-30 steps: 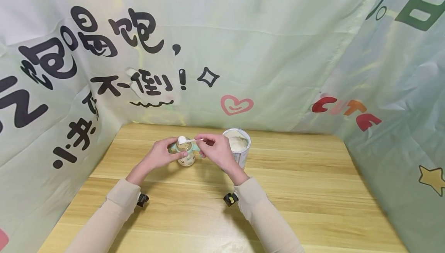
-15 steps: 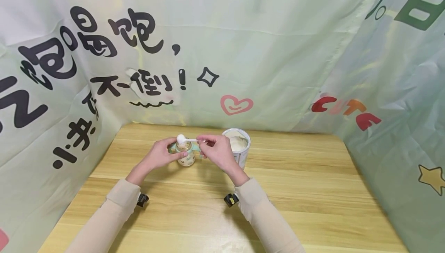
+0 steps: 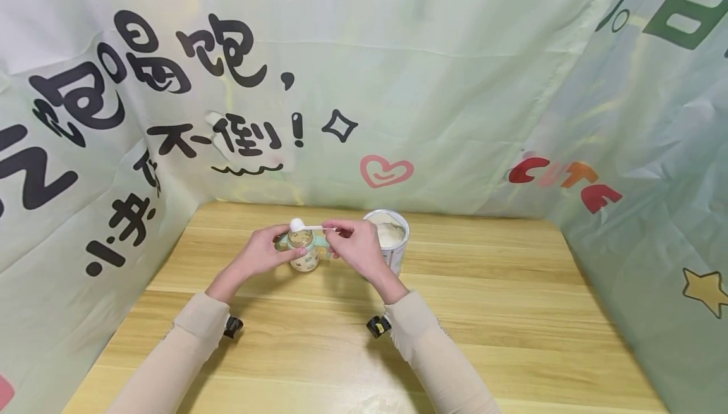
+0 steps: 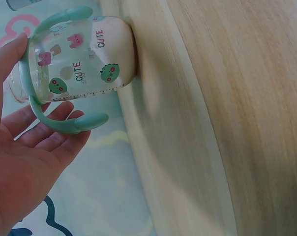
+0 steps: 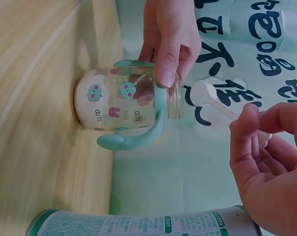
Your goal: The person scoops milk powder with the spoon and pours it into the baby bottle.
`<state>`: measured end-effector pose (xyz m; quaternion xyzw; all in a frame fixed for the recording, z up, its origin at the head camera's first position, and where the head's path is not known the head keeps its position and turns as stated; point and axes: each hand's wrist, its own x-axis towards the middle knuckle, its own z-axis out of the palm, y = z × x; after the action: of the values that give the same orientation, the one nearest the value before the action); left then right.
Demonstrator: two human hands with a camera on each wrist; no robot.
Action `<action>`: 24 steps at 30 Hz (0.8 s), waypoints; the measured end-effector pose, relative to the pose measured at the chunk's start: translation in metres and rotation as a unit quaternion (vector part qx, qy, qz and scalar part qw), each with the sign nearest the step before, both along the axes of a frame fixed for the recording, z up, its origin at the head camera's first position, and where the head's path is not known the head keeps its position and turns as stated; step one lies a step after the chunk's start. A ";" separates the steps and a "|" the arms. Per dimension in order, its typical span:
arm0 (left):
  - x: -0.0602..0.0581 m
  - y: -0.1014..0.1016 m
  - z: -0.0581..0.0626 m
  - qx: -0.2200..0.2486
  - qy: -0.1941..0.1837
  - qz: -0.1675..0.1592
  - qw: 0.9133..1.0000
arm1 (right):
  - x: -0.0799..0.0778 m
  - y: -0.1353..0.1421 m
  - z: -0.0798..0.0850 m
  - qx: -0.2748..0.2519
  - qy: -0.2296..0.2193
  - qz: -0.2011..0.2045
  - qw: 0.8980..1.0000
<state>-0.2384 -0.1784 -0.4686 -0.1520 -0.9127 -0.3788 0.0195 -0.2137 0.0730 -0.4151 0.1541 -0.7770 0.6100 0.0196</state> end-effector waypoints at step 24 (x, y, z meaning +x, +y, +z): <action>-0.001 0.000 -0.001 0.000 0.001 0.000 1.000 | -0.002 0.010 0.011 -0.043 0.014 -0.026 0.999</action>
<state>-0.2391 -0.1787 -0.4696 -0.1522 -0.9127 -0.3786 0.0203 -0.2152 0.0828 -0.4041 0.1414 -0.7537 0.6396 0.0529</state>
